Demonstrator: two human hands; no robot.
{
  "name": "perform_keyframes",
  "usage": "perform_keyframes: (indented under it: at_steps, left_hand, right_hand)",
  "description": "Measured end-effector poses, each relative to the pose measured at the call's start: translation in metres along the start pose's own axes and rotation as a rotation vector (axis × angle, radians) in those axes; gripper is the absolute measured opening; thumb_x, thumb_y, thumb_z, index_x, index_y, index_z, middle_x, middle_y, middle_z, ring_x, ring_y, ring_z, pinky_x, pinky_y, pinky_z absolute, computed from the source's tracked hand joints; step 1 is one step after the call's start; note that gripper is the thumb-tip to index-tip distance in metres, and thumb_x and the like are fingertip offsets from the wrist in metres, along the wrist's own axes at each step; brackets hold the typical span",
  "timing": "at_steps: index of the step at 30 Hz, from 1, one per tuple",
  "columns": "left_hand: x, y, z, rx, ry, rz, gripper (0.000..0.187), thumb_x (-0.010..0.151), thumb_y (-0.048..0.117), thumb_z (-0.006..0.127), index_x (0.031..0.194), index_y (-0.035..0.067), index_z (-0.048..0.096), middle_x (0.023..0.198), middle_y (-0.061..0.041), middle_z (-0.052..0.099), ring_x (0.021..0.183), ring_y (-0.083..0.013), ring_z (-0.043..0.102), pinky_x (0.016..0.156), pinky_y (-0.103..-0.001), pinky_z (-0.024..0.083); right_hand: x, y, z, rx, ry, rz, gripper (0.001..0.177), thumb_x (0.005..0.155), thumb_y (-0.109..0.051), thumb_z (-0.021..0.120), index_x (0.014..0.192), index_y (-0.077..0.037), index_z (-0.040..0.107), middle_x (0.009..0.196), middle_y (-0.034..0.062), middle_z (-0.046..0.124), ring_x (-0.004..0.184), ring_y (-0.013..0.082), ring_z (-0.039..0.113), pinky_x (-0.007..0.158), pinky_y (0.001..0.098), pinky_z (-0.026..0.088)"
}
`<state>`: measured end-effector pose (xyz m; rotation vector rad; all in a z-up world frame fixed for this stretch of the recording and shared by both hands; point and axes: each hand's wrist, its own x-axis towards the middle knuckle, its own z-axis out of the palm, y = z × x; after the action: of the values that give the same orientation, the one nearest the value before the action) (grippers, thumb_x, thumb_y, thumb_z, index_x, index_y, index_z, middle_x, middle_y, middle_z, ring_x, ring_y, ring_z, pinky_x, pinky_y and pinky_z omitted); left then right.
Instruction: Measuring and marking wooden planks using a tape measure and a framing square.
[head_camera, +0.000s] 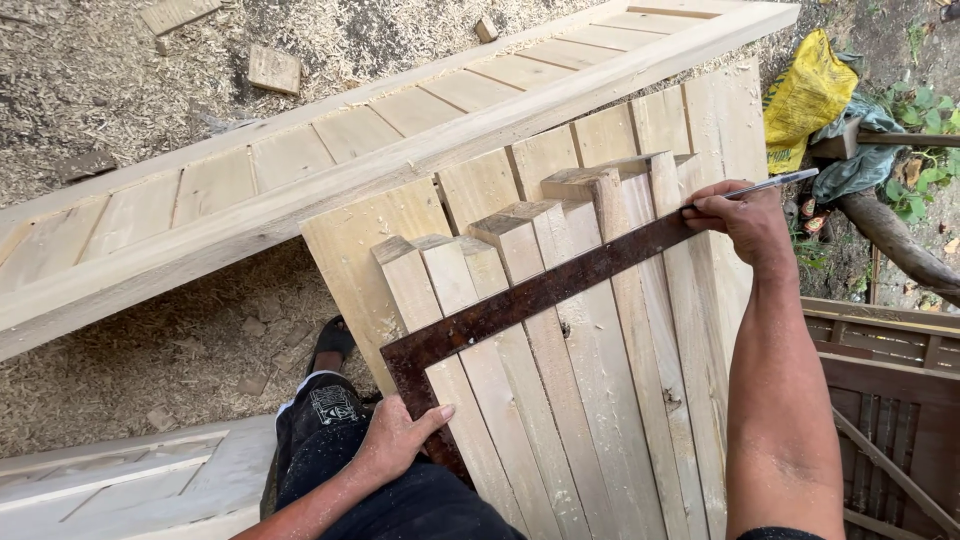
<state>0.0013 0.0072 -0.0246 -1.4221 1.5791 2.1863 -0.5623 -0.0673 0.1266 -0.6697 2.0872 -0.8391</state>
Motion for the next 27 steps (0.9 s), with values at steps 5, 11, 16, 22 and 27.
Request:
perform_keyframes:
  at_steps: [5, 11, 16, 22, 27]
  left_hand:
    - [-0.002, 0.0, 0.001, 0.003, 0.008, -0.003, 0.078, 0.084, 0.055, 0.079, 0.04, 0.013, 0.031, 0.037, 0.004, 0.031, 0.034, -0.0087, 0.031, 0.033, -0.036, 0.029]
    - [-0.006, 0.011, -0.002, -0.094, 0.012, 0.071, 0.067, 0.084, 0.053, 0.079, 0.043, 0.017, 0.039, 0.039, 0.007, 0.038, 0.035, -0.0069, 0.038, 0.033, -0.034, 0.032]
    - [0.0, 0.001, 0.0, 0.01, 0.006, -0.035, 0.076, 0.085, 0.055, 0.079, 0.043, 0.012, 0.033, 0.039, 0.003, 0.03, 0.035, -0.0113, 0.031, 0.035, -0.037, 0.028]
    - [-0.007, 0.013, -0.001, -0.091, 0.074, 0.118, 0.06, 0.082, 0.05, 0.079, 0.047, 0.013, 0.047, 0.04, 0.004, 0.044, 0.038, -0.0082, 0.047, 0.037, -0.035, 0.041]
    - [-0.005, 0.015, -0.001, -0.075, 0.005, 0.007, 0.058, 0.085, 0.047, 0.08, 0.052, 0.01, 0.049, 0.045, 0.002, 0.042, 0.038, -0.0125, 0.044, 0.037, -0.035, 0.038]
  right_hand:
    - [0.003, 0.012, -0.004, -0.01, 0.099, -0.077, 0.009, 0.093, 0.004, 0.068, 0.1, 0.008, 0.07, 0.092, 0.0159, 0.074, 0.079, 0.0198, 0.076, 0.072, 0.0297, 0.066]
    - [0.004, 0.013, -0.004, -0.193, 0.219, -0.151, 0.009, 0.093, 0.001, 0.068, 0.1, 0.006, 0.072, 0.088, 0.0119, 0.073, 0.077, 0.0163, 0.074, 0.071, 0.0292, 0.065]
    - [0.019, 0.03, -0.01, -0.253, 0.301, -0.226, 0.01, 0.094, 0.001, 0.067, 0.1, 0.005, 0.073, 0.085, 0.011, 0.074, 0.076, 0.0153, 0.074, 0.07, 0.0285, 0.064]
    - [0.022, 0.039, -0.01, -0.616, 0.382, -0.312, 0.01, 0.095, -0.006, 0.071, 0.101, -0.003, 0.078, 0.083, 0.0111, 0.077, 0.077, 0.0156, 0.075, 0.075, 0.03, 0.061]
    - [0.007, 0.027, 0.02, -0.998, 0.431, -0.398, 0.012, 0.089, -0.012, 0.074, 0.098, -0.011, 0.082, 0.08, 0.015, 0.076, 0.072, 0.0255, 0.074, 0.078, 0.038, 0.06]
